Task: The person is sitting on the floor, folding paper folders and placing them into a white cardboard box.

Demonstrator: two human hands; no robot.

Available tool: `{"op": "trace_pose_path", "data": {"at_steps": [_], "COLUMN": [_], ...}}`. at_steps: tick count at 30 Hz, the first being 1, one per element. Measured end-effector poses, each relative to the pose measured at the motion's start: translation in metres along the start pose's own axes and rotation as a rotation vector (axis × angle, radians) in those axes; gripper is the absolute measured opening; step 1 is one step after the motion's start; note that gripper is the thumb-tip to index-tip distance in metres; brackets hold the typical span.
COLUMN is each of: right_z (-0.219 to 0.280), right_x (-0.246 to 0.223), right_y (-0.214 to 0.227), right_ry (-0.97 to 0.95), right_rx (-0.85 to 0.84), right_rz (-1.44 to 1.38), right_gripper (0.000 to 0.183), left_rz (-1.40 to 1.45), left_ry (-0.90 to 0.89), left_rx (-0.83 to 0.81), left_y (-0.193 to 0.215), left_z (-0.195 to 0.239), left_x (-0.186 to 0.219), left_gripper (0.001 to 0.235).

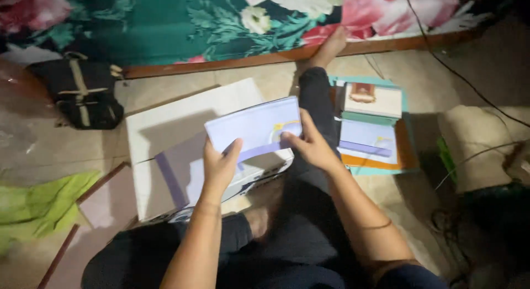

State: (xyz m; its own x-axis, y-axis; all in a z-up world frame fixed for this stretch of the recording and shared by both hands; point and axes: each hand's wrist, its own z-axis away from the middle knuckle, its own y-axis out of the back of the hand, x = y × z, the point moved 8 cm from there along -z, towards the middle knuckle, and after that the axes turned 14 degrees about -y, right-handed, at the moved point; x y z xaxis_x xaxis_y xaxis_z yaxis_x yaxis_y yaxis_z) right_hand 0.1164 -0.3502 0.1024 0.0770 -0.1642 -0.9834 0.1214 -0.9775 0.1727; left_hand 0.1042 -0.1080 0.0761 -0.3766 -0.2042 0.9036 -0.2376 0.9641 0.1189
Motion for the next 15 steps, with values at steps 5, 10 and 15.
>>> {"op": "trace_pose_path", "data": {"at_steps": [5,10,15], "right_z": [0.024,0.049,0.066], "right_x": [0.065,0.125,0.2], "right_y": [0.138,0.256,0.322], "right_ry": [-0.051,-0.129,-0.295], "right_rx": [0.294,0.483,0.653], "right_rz": [-0.146,-0.345,-0.4], "right_gripper": [0.064,0.05,0.037], "left_rz": [0.025,-0.118,-0.072], "left_ry": [0.118,0.326,0.409], "left_rx": [-0.195,-0.381,-0.375], "left_y": [-0.152,-0.309,-0.408], "left_z": [-0.015,0.008,0.052], "left_x": [0.006,-0.055,-0.102], "left_gripper": [0.07,0.1,0.062]}}
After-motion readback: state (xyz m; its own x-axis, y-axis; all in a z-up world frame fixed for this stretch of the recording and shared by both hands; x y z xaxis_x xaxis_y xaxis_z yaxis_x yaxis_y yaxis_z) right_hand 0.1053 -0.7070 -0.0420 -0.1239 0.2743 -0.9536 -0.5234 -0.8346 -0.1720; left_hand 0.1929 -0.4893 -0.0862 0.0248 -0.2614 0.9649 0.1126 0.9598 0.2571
